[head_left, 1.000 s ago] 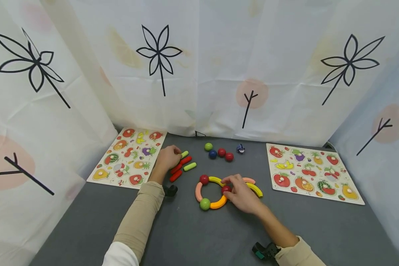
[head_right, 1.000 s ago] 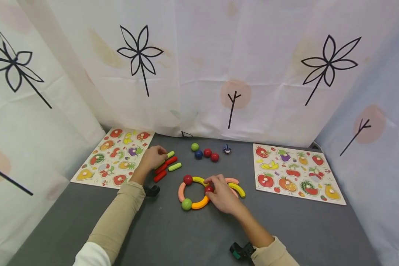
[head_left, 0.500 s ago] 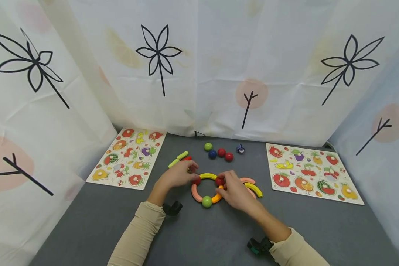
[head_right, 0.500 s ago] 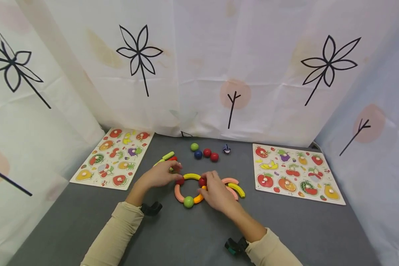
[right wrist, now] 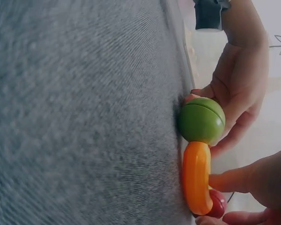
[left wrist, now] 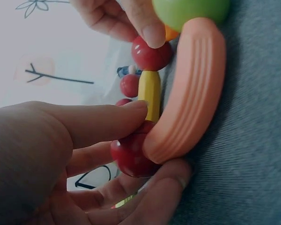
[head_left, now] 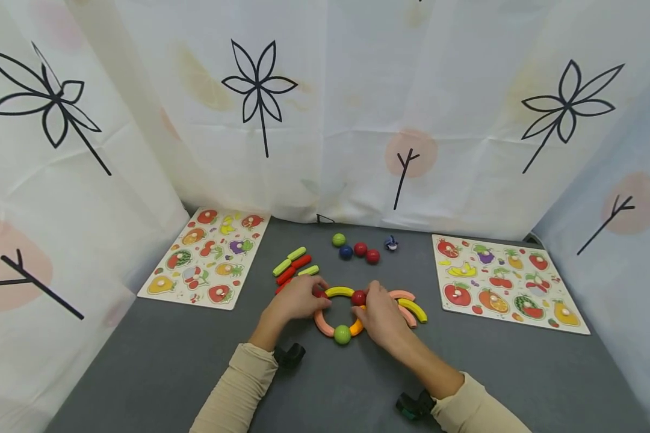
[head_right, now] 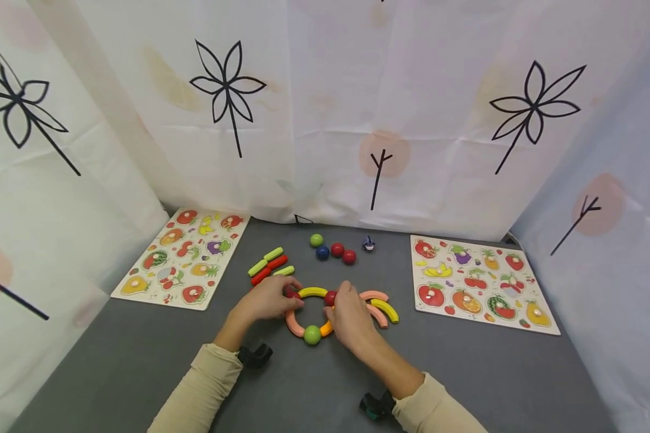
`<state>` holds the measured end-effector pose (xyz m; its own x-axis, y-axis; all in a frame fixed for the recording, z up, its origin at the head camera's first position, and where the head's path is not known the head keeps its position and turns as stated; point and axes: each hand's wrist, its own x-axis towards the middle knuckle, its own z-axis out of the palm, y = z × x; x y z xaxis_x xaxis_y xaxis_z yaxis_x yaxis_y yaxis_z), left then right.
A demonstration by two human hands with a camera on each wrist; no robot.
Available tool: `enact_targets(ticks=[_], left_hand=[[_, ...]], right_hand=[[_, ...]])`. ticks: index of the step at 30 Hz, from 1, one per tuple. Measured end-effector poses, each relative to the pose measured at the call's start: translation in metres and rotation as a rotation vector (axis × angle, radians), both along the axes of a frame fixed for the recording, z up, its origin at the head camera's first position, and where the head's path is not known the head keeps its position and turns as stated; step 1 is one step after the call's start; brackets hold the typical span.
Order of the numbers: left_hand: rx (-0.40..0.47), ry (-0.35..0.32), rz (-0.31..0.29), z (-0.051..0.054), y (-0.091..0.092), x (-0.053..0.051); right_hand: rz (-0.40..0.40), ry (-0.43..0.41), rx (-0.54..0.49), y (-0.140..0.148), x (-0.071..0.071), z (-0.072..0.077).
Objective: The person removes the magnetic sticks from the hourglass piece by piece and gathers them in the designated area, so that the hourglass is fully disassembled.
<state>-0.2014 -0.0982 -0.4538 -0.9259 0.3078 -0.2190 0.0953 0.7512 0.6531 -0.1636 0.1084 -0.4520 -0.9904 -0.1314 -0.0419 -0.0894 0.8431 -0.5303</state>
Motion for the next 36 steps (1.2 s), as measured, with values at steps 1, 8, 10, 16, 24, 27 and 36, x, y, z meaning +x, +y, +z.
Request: enact_targets(ticks=[1,8,10,16,24,27,36], left_hand=[[0.008,-0.007,0.010,0.0004,-0.0003,0.0004],[0.044,-0.032,0.027,0.0013,0.0008,-0.0024],[0.039,-0.020,0.028,0.0009,0.0014,-0.0040],[0.031,-0.016,0.057,0.0005,0.0036,-0.0041],[0.042,-0.038,0.036,0.0013,0.0052,-0.0009],[0.043,-0.049,0.044,-0.0002,0.0048,-0.0008],[0.030,-0.071,0.050,-0.0010,0.0054,0.0004]], right_hand=[[-0.001,-0.005,0.002,-0.0002,0.0006,0.0008],[0.045,-0.055,0.072,-0.0002,0.0033,0.0051],[0.068,-0.059,0.077,0.0004,0.0018,0.0058],[0.135,-0.088,0.117,0.0000,-0.0007,0.0042],[0.051,-0.153,0.050,0.0039,-0.0025,0.0001],[0.014,-0.158,-0.003,0.0066,-0.0035,-0.0018],[0.000,-0.208,-0.042,0.0061,-0.0061,-0.0010]])
